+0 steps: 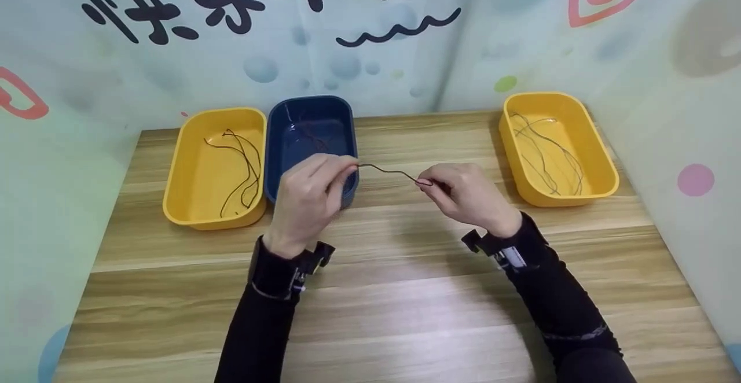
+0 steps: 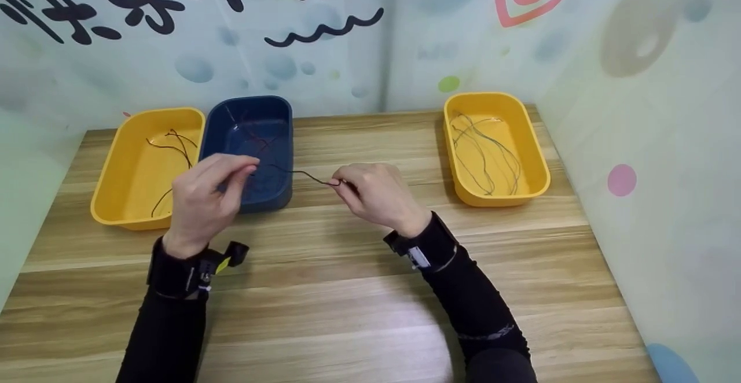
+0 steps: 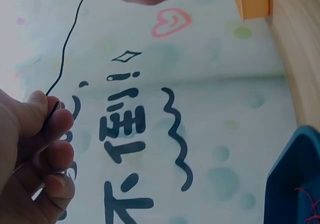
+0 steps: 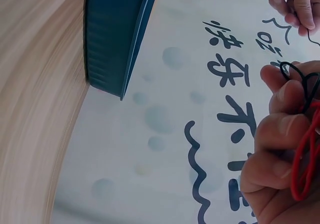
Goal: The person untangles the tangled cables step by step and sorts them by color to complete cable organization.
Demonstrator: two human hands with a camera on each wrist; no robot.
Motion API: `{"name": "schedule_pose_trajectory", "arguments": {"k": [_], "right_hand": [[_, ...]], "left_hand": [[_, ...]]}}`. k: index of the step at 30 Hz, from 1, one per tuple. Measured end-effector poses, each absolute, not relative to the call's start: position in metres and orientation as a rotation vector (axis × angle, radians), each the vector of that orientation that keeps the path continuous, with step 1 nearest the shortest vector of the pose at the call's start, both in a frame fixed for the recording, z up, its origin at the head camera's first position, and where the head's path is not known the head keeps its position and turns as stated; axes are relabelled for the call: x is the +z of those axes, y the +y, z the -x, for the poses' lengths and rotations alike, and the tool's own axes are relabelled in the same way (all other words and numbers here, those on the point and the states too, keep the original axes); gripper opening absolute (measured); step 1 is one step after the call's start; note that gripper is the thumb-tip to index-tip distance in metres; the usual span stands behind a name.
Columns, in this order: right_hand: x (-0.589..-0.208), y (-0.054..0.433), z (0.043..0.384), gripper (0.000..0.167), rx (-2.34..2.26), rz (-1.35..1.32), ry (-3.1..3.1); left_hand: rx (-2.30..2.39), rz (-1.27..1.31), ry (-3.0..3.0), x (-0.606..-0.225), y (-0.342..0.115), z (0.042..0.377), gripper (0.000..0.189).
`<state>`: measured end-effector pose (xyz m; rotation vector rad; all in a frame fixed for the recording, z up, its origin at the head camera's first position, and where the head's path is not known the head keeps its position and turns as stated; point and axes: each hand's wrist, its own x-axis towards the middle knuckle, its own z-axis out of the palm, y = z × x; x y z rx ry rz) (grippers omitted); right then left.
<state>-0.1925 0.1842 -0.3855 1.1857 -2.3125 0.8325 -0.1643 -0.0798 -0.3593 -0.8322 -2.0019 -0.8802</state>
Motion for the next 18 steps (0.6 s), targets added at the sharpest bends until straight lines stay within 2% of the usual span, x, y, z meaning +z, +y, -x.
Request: {"name": "schedule_pose_trajectory", "arguments": {"k": [18], "right_hand": [[-0.382,0.186,0.192,0.011,0.786,-1.171,-2.407]], "left_hand": [[-0.863,0.721,-2.015,-0.360,-0.102,0.173,0.009]]}}
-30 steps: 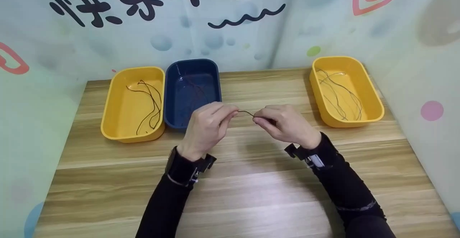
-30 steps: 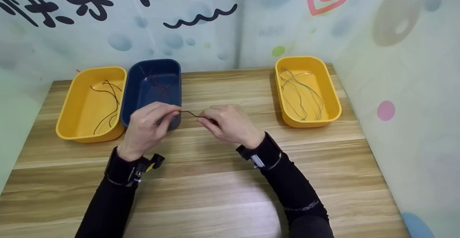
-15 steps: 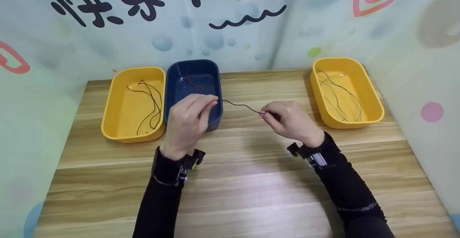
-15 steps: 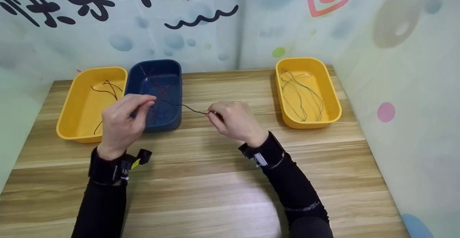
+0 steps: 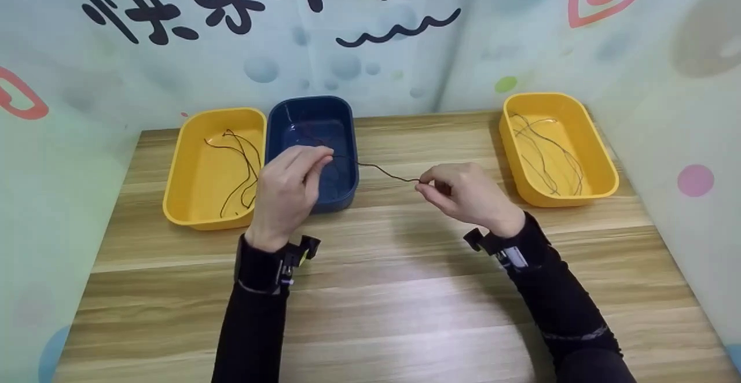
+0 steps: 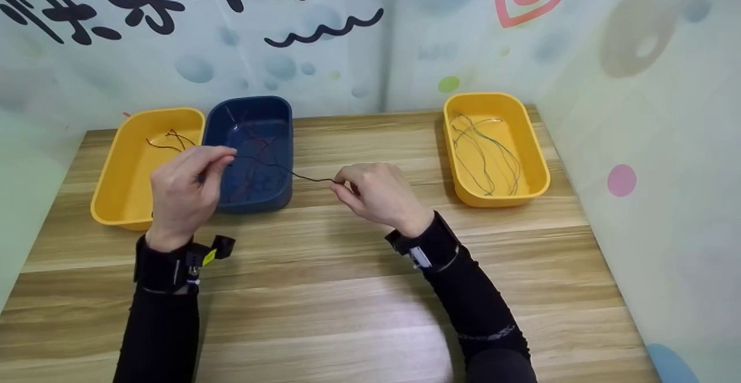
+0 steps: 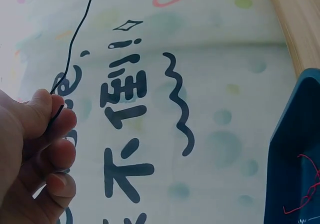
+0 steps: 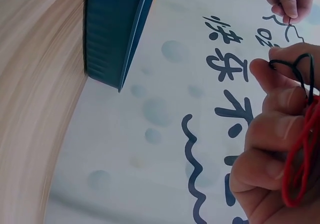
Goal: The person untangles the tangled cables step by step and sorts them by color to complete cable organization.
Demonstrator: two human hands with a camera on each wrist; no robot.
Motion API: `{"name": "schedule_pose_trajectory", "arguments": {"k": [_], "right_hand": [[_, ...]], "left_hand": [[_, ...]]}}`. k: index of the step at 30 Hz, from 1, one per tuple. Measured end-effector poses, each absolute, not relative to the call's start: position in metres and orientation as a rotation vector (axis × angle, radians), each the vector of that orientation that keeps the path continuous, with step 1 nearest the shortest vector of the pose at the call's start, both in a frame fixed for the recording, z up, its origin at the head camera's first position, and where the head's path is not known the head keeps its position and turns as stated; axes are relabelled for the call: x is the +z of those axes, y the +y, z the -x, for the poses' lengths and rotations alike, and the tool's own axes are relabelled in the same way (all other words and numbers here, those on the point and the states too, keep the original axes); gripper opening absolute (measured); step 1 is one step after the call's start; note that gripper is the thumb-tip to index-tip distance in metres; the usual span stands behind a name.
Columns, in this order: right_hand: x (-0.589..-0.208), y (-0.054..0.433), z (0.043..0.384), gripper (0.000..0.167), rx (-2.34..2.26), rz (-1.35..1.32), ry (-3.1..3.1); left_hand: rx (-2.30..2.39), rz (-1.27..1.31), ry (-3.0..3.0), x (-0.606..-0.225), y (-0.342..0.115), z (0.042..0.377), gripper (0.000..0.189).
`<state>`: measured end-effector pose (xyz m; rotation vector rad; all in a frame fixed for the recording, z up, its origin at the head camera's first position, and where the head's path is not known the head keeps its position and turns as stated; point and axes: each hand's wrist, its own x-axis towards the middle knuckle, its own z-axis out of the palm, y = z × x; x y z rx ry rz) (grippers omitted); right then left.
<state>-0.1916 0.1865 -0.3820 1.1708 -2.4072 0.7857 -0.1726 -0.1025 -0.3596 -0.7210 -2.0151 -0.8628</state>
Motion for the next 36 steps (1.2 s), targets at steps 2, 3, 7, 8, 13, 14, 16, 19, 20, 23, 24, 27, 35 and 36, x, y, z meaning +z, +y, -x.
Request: {"name": "schedule_pose_trajectory", "arguments": {"k": [2,3,7,8,13,14,16,19,20,23,24,27,35,36], "right_hand": [[-0.381,0.187,0.191,0.012,0.785,-1.173,-2.409],[-0.380,0.187,0.191,0.012,0.787,-1.174,-2.408],[-0.379,0.189,0.190,0.013,0.779,-1.172,-2.393],[-0.379,0.189,0.191,0.014,0.774,-1.167,-2.386],[-0.376,0.191,0.191,0.014,0.800,-1.142,-2.365],[-0.376,0.192,0.191,0.013,0.809,-1.138,-2.360],[-0.375,0.193,0.191,0.012,0.840,-1.139,-2.353],[-0.373,0.196,0.192,0.012,0.891,-1.142,-2.351],[-0.373,0.197,0.192,0.012,0.903,-1.143,-2.346],[-0.372,0.200,0.194,0.012,0.934,-1.131,-2.329],[-0.371,0.201,0.195,0.012,0.938,-1.123,-2.320],[-0.370,0.204,0.197,0.012,0.961,-1.076,-2.295],[-0.368,0.211,0.201,0.011,1.068,-0.940,-2.243],[-0.368,0.212,0.201,0.011,1.082,-0.929,-2.241]], "left_hand": [[-0.865,0.711,-2.023,-0.361,-0.105,0.175,0.008],[-0.866,0.704,-2.029,-0.362,-0.106,0.176,0.009],[-0.879,0.667,-2.053,-0.364,-0.110,0.179,0.009],[-0.879,0.657,-2.062,-0.364,-0.111,0.180,0.010],[-0.846,0.628,-2.119,-0.368,-0.119,0.185,0.013],[-0.838,0.625,-2.131,-0.369,-0.120,0.187,0.013],[-0.828,0.618,-2.154,-0.372,-0.122,0.189,0.014],[-0.834,0.617,-2.185,-0.375,-0.125,0.191,0.015],[-0.838,0.620,-2.195,-0.375,-0.126,0.192,0.015],[-0.848,0.635,-2.222,-0.375,-0.128,0.192,0.016],[-0.851,0.642,-2.228,-0.375,-0.129,0.192,0.016],[-0.865,0.651,-2.245,-0.375,-0.131,0.192,0.016],[-0.901,0.620,-2.241,-0.374,-0.140,0.193,0.015],[-0.904,0.619,-2.240,-0.374,-0.141,0.193,0.015]]}}
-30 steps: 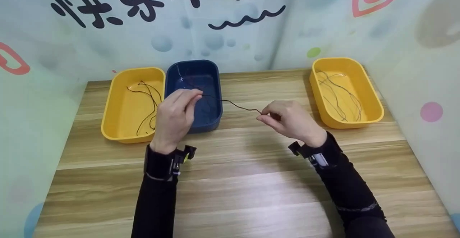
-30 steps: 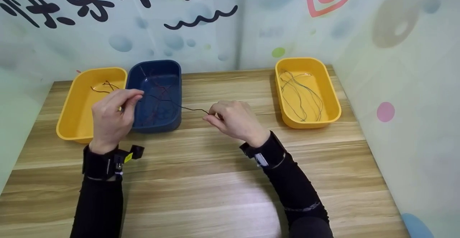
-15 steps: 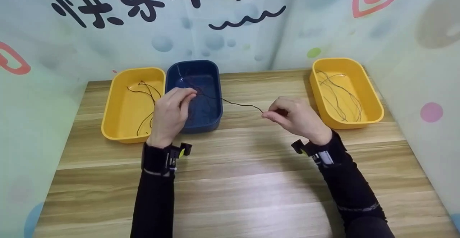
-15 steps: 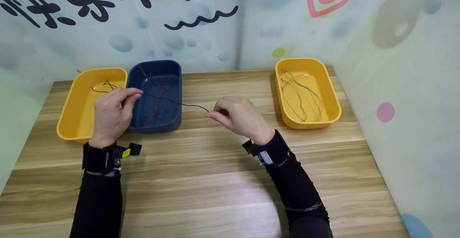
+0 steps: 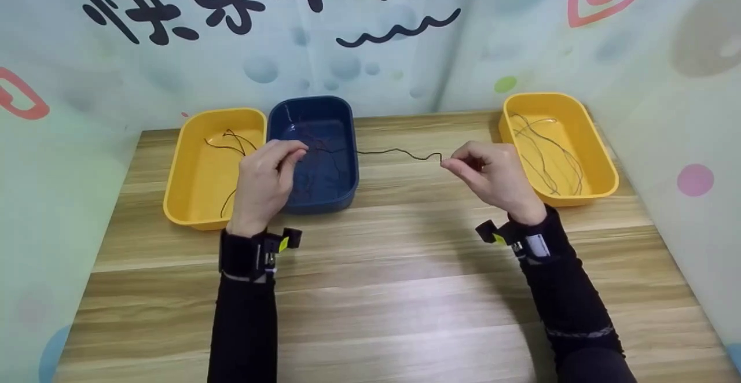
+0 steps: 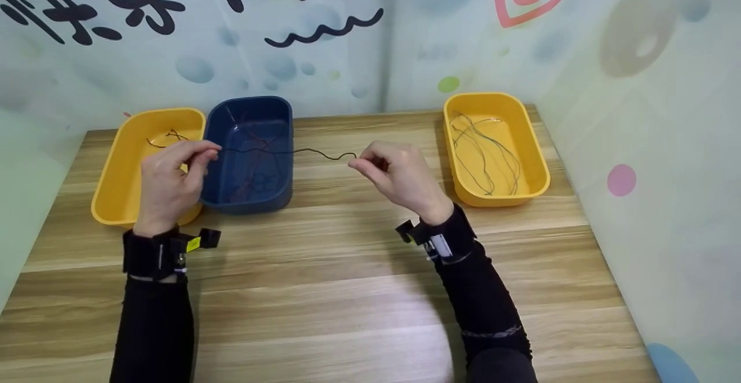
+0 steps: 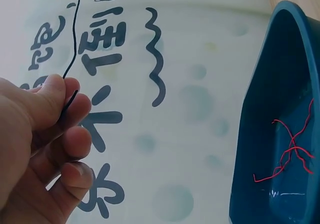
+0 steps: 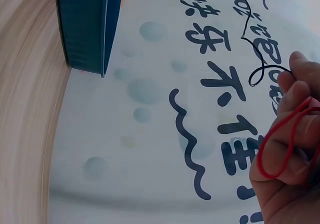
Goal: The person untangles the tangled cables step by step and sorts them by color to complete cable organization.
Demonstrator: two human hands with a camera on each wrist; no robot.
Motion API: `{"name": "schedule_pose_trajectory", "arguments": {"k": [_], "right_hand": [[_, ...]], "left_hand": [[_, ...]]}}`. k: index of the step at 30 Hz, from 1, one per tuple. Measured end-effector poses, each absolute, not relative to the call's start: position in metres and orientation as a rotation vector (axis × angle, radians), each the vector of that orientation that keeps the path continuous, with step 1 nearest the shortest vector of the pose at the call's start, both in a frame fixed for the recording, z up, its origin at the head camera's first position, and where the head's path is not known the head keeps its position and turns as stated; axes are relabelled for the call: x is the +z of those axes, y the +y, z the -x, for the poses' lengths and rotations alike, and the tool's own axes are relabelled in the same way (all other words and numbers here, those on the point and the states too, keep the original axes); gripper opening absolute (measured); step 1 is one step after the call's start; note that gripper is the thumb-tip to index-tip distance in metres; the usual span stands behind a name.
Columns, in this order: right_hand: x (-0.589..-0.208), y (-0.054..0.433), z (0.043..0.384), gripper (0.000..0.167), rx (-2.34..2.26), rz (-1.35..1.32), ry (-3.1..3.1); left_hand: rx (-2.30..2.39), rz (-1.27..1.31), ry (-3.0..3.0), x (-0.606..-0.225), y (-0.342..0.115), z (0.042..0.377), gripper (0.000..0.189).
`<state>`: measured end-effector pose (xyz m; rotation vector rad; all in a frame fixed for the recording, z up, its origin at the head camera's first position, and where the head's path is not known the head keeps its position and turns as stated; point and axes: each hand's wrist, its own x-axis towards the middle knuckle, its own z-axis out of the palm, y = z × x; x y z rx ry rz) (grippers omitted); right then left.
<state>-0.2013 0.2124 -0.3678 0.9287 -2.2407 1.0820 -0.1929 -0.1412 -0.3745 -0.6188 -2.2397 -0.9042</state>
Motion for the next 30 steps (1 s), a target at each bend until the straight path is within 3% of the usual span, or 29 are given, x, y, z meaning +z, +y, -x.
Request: {"name": "schedule_pose_trajectory", "arguments": {"k": [18,30], "right_hand": [[-0.365,0.218,0.204,0.003,1.137,-0.851,-2.246],[-0.364,0.224,0.207,0.009,1.093,-0.748,-2.234]], "left_hand": [[-0.903,0.530,-2.266,-0.365,-0.162,0.186,0.020],[-1.040,0.190,-2.099,-0.363,-0.196,0.182,0.016]]}}
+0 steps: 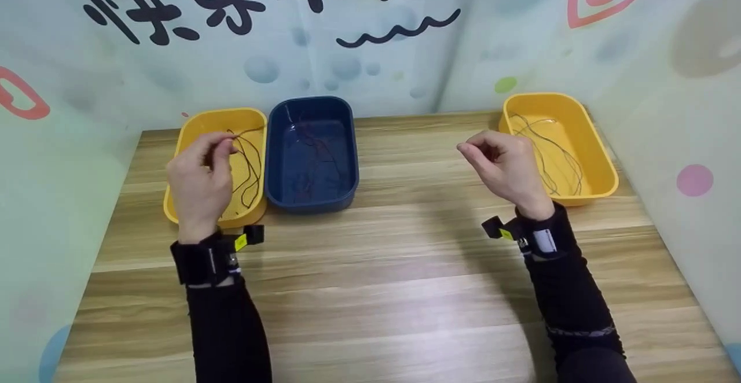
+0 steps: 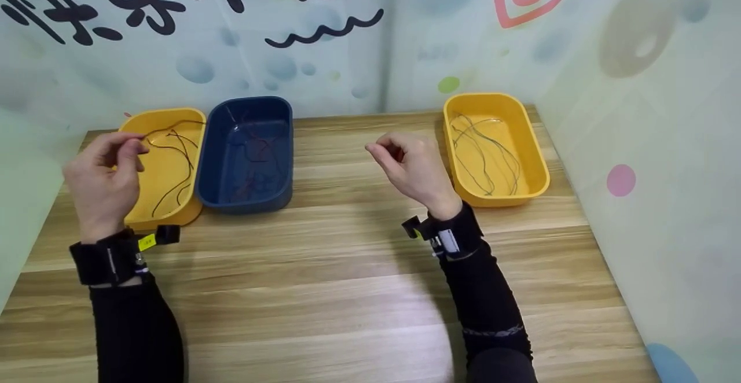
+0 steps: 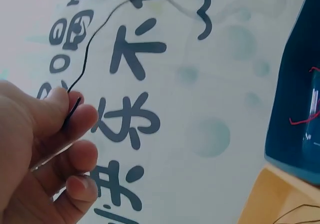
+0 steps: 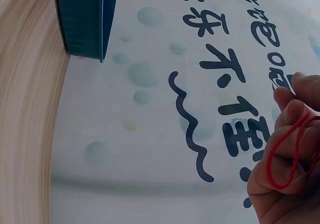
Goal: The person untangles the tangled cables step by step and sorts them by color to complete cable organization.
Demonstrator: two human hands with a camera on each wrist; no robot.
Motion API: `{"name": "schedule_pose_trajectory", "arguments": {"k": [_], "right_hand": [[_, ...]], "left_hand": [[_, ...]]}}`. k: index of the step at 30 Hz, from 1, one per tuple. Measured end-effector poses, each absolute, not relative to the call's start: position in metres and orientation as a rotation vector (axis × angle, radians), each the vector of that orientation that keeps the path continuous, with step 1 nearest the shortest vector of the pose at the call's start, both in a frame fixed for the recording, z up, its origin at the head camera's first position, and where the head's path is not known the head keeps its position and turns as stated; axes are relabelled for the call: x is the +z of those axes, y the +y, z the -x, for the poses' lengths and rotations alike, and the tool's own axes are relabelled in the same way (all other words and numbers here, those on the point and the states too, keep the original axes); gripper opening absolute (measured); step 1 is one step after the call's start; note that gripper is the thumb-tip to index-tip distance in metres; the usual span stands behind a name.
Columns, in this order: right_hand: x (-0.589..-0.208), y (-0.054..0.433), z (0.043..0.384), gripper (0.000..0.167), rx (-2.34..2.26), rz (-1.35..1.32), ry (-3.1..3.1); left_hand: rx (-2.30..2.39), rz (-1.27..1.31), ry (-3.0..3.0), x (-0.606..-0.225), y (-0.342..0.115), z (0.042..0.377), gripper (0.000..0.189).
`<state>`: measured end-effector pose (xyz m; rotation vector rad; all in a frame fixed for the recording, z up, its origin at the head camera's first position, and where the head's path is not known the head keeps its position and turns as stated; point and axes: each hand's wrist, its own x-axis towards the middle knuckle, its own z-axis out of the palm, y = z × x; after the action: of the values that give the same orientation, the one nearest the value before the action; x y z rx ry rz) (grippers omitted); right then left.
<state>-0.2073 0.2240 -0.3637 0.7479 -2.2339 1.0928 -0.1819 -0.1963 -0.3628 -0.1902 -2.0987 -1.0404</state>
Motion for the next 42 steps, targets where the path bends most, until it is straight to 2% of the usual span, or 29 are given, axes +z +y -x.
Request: {"name": "schedule_pose_trajectory", "arguments": {"k": [12,27,34,42], "right_hand": [[-0.366,0.226,0.209,0.013,1.088,-0.738,-2.250],[-0.369,0.225,0.213,0.013,1.074,-0.715,-2.254],[-0.370,0.226,0.214,0.014,1.081,-0.692,-2.270],[-0.370,0.226,0.215,0.014,1.067,-0.667,-2.277]], "left_hand": [[-1.146,-0.323,-2.024,-0.367,-0.220,0.184,0.022],[-1.159,-0.884,-2.166,-0.405,-0.272,0.192,0.027],[-1.117,-0.959,-2.345,-0.423,-0.279,0.199,0.037],[-0.942,-0.810,-2.534,-0.430,-0.273,0.201,0.038]]}}
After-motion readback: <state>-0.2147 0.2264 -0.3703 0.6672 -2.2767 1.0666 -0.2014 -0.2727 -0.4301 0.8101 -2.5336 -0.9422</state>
